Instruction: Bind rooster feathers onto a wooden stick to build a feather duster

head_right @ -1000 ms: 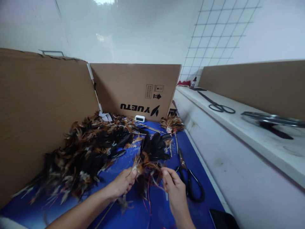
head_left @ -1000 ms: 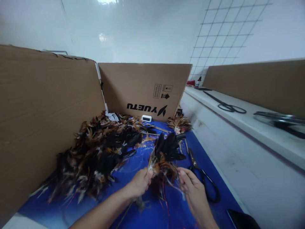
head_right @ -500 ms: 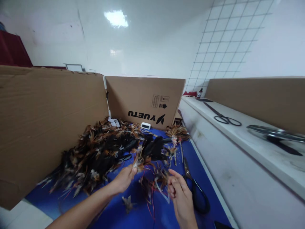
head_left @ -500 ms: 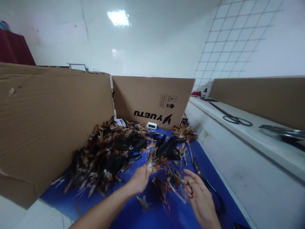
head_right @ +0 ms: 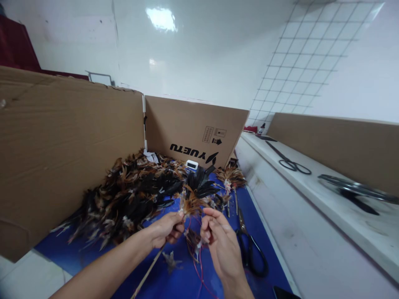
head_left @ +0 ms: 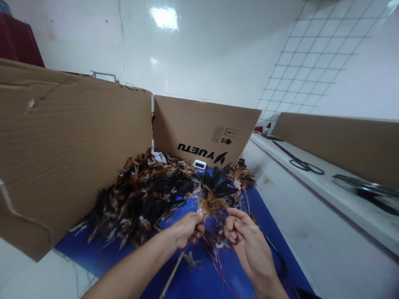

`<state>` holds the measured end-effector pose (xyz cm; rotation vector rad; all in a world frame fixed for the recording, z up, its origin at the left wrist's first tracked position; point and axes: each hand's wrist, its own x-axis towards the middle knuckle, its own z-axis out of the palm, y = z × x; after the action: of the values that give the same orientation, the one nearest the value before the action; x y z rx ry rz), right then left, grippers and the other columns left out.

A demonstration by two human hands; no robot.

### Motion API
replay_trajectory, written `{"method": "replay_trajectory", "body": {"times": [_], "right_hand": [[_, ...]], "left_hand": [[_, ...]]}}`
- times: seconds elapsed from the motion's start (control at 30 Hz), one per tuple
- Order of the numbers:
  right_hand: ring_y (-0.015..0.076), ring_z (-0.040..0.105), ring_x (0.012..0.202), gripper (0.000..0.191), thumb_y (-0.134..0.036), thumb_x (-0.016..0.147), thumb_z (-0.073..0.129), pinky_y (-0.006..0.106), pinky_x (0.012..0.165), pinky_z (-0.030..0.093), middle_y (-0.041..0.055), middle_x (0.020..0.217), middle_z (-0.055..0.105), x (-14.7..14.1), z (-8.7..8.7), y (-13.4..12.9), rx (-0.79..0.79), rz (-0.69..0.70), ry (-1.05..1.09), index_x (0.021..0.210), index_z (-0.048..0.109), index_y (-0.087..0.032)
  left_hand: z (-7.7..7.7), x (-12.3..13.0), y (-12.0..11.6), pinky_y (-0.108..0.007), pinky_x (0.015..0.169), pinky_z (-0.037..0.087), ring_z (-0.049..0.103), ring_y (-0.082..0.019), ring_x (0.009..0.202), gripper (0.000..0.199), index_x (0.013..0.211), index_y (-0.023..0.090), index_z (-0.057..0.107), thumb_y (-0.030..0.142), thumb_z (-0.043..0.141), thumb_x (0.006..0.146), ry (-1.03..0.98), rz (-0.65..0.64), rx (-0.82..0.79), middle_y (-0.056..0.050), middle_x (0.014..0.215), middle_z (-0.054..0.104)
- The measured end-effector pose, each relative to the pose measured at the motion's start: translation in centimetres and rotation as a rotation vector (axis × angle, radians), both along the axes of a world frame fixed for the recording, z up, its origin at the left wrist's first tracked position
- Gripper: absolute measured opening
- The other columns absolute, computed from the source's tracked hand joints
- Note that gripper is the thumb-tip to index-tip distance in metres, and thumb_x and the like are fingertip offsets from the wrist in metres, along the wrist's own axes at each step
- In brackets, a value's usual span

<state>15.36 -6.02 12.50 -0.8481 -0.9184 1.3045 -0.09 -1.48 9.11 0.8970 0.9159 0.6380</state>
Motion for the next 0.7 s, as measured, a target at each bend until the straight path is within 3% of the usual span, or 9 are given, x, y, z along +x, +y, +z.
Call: {"method": "replay_trajectory", "body": {"times": [0.2,0.5,0.7], "right_hand": [[0.0087,0.039,0.052,0.018,-0.023,0.077,0.053,0.021,0.047,0.031,-0.0011,0.064,0.051,-2.0,0.6,1.6,0.069,0.005,-0.049,0.095,0.055,-0.019],[0.0078,0.039,0.05,0.018,-0.024,0.076,0.053,0.019,0.045,0.034,-0.0021,0.061,0.051,-4.1,1.1,2.7,0.106,0.067,-0.089,0.092,0.056,-0.018],[0.0083,0.038,0.05,0.02,-0.03,0.078,0.051,0.017,0.04,0.033,-0.0028,0.062,0.048,-4.6,1.7,2.7,0.071,0.105,-0.178,0.094,0.055,-0.02]], "left_hand": [[0.7,-0.8,-0.2,-0.015,0.035,0.014,0.027,-0.001,0.036,0.037,0.075,0.016,0.041,0.053,0.042,0.076,-0.096,-0.015,0.008,0.004,0.062,0.046],[0.4,-2.1,0.2,-0.016,0.036,0.012,0.026,0.0,0.036,0.04,0.084,0.014,0.047,0.054,0.045,0.076,-0.123,0.014,0.076,-0.003,0.083,0.058],[1.0,-1.6,-0.6,-0.017,0.038,0.013,0.024,0.0,0.035,0.046,0.088,0.017,0.048,0.06,0.045,0.073,-0.172,-0.127,0.119,-0.001,0.07,0.057]]}}
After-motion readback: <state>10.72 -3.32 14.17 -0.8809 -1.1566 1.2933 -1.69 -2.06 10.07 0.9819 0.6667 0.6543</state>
